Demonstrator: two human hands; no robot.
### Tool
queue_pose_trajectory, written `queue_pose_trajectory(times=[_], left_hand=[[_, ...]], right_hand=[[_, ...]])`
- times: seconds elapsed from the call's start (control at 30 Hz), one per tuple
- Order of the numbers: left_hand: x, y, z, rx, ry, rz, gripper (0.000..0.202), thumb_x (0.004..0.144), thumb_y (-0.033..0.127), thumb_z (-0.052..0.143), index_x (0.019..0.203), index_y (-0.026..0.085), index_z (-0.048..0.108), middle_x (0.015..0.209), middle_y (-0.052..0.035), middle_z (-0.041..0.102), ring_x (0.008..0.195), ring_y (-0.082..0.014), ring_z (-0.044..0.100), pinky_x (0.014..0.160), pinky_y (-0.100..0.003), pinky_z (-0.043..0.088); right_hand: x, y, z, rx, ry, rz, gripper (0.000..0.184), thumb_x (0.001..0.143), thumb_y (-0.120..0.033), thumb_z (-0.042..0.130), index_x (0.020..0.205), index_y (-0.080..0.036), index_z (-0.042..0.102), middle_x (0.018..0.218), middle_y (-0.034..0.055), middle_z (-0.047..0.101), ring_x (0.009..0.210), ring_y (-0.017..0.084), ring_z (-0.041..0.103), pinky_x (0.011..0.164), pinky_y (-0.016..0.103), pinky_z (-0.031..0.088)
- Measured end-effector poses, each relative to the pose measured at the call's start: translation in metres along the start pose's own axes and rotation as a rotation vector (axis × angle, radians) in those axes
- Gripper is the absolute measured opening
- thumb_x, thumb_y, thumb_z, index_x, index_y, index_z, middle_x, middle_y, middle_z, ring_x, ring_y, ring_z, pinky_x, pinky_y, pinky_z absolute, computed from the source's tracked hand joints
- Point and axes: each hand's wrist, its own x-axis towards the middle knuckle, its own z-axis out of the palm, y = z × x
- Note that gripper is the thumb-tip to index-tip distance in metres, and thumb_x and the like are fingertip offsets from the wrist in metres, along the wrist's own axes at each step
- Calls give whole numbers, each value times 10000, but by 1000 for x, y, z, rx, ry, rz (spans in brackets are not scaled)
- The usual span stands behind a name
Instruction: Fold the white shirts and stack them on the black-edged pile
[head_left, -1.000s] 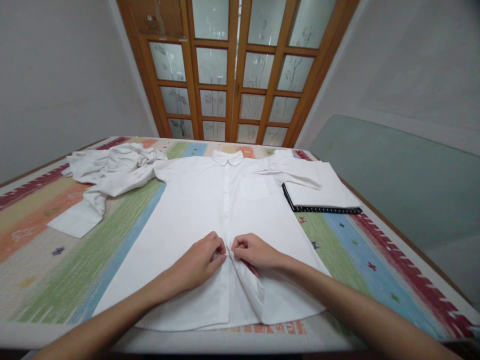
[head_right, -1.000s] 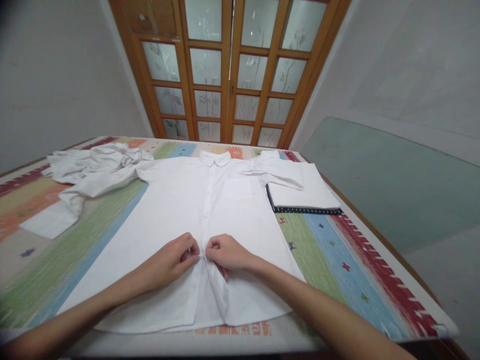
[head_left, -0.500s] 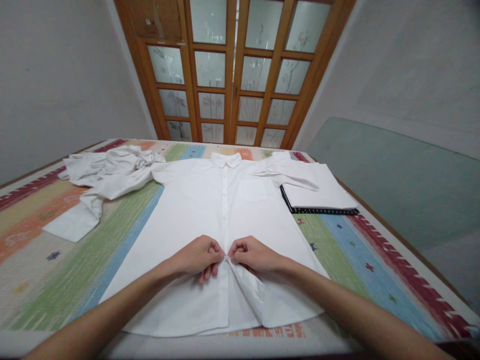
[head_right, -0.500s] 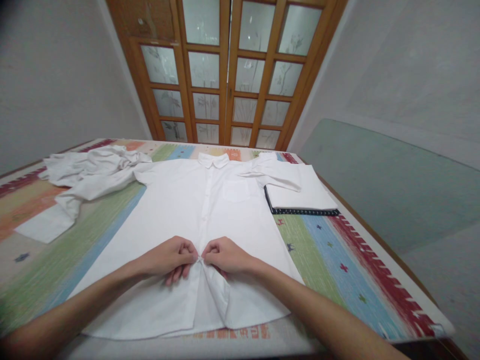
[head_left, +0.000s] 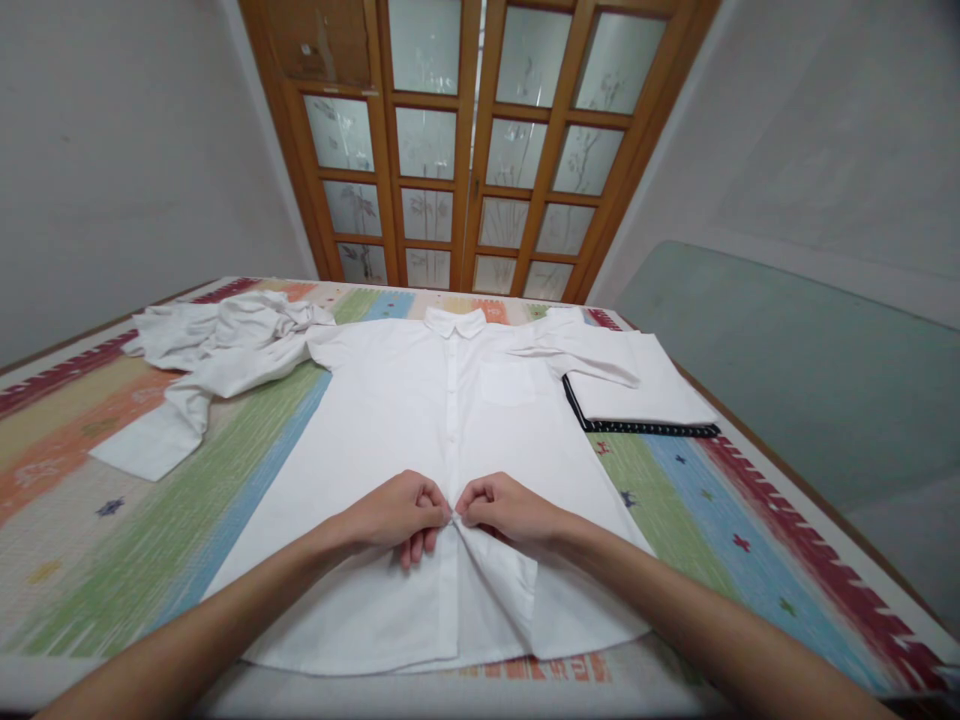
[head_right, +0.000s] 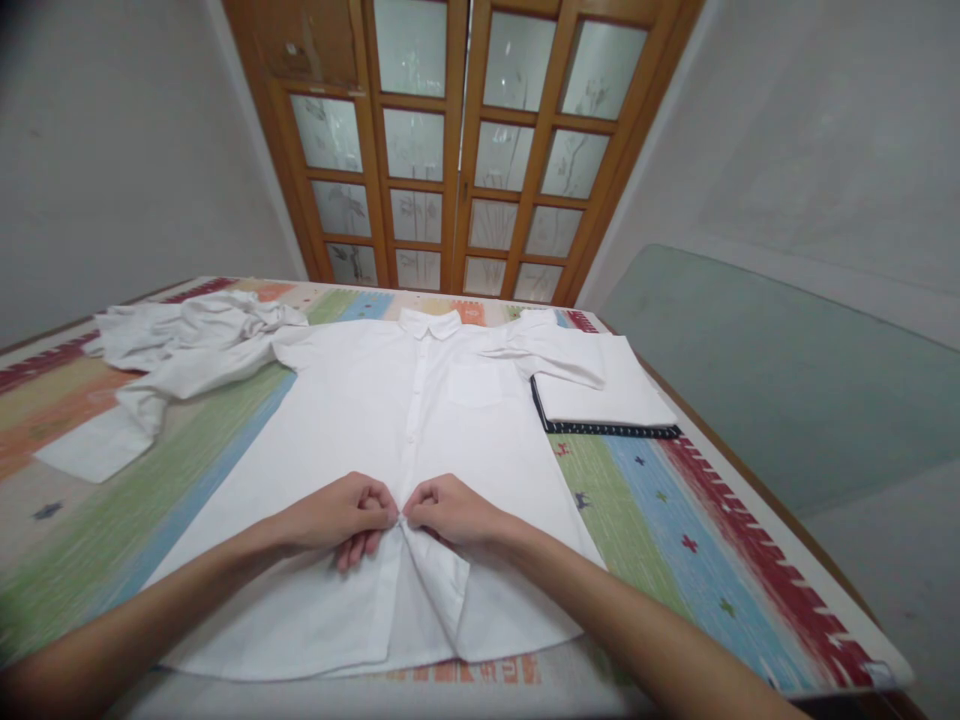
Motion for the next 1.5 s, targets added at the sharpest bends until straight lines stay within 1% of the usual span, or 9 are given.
queue_pose_trajectory(times=[0.13,0.3,0.5,0.63,0.77,0.93,1.07,1.23,1.5], left_hand=[[1,-2,-1,-15,-22,8,177,769,329,582,768,152,589,523,16,637,345,-101,529,347,-196,397],[1,-4,-1,-27,-45,8,217,764,374,592,778,158,585,529,19,633,352,-105,536,346,-194,377],[0,-2,1,-22,-38,6,201,751,360,570,773,159,567,523,17,622,345,-114,536,346,-202,391],[0,-1,4,8,-15,18,137,758,305,527,754,170,553,527,26,621,346,-111,536,344,-198,393],[-4,-1,7,67,83,83,102,744,259,524,757,173,577,500,42,601,370,-119,557,364,-192,392],[-9,-1,11,131,224,129,191,765,308,545,757,153,657,542,0,647,497,-158,650,483,-228,480],[-6,-6,15,110,283,152,192,747,309,587,783,146,683,616,-23,694,586,-165,682,571,-244,511],[-4,-12,16,14,317,156,240,729,376,642,736,138,670,658,-50,713,621,-181,685,603,-261,511],[-4,-5,15,159,281,105,240,700,370,634,670,135,676,586,-40,690,571,-161,639,529,-223,421]], right_hand=[[1,-3,2,-10,-22,30,62,710,-145,553,729,-152,612,467,-81,521,355,58,427,351,173,286],[-2,-6,6,111,-133,84,92,739,-195,482,755,-155,563,631,-1,675,354,109,562,327,197,387],[-6,-7,9,107,-70,71,72,681,-183,542,738,-148,566,581,-15,665,355,102,567,333,177,422],[-5,-9,11,135,-47,98,51,676,-184,564,709,-147,574,575,-7,675,362,95,568,334,168,421],[-5,-11,13,148,-27,109,33,680,-174,567,681,-145,581,572,-7,675,349,90,558,317,169,406],[-5,-9,14,134,-6,91,64,700,-186,558,672,-139,591,584,-3,677,328,82,538,293,168,371],[-3,-8,13,133,-24,99,135,725,-217,523,640,-137,592,609,16,692,339,85,550,298,171,373],[-3,-11,12,123,-36,120,172,736,-207,476,638,-134,598,603,24,694,330,88,540,296,177,362],[-3,-13,13,115,-29,108,226,706,-168,398,711,-138,622,514,-15,646,285,75,484,270,168,270]])
